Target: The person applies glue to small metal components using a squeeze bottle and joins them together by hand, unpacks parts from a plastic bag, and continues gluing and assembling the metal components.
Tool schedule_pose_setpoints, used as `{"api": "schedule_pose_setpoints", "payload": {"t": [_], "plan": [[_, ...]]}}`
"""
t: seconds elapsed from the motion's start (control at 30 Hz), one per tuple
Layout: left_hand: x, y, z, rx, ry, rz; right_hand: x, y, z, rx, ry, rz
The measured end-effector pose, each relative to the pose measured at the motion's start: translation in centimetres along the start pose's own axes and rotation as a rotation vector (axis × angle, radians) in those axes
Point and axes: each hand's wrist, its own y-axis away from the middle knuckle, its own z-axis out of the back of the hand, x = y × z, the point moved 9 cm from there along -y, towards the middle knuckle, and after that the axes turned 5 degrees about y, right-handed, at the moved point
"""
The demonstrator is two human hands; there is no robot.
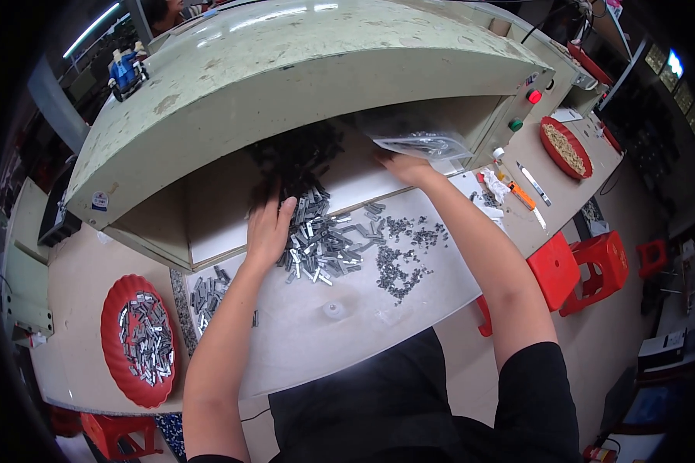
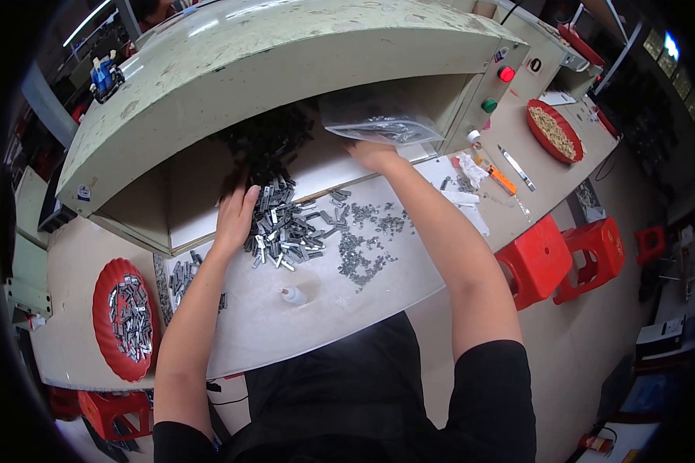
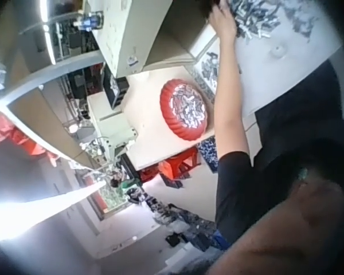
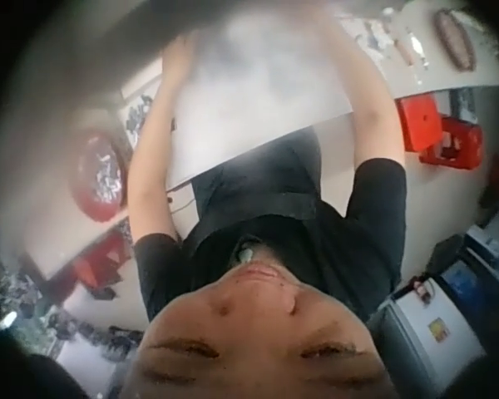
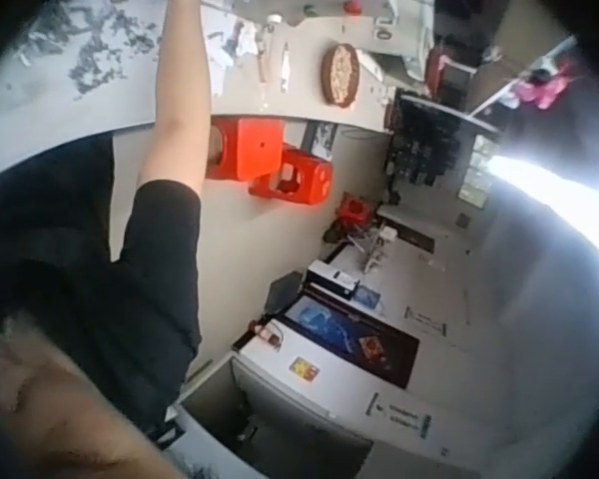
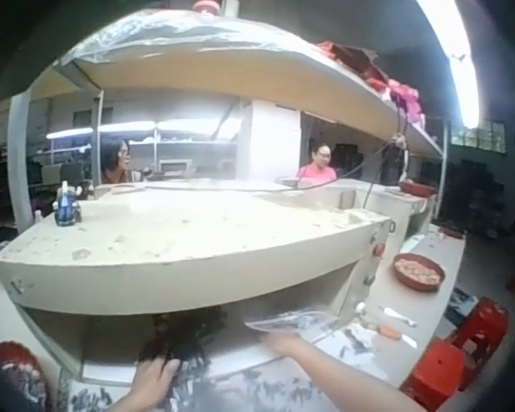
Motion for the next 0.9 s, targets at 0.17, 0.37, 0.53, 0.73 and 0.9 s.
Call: {"api": "schedule_pose_setpoints", "payload": {"t": [0.17, 0.37, 0.53, 0.73, 0.9], "plan": [[-0.5, -0.2, -0.3, -0.002, -0.001, -0.019, -6.4, -3.2, 0.4, -0.005, 0.269, 0.037], [-0.2, -0.1, 0.0, -0.032, -0.035, -0.005, -5.0, -2.7, 10.6, -0.072, 0.011, 0.024], [0.1, -0.2, -0.1, -0.010, -0.033, -0.001, -4.1, -2.9, 2.3, -0.160, 0.285, 0.167], [-1.0, -0.4, -0.6, 0.088, 0.015, 0.022, -6.8, -0.4, 0.6, -0.103, 0.260, 0.157], [0.8, -0.8, -0.2, 0.086, 0.164, 0.085, -1.8, 1.6, 0.5, -0.280, 0.342, 0.212]]}}
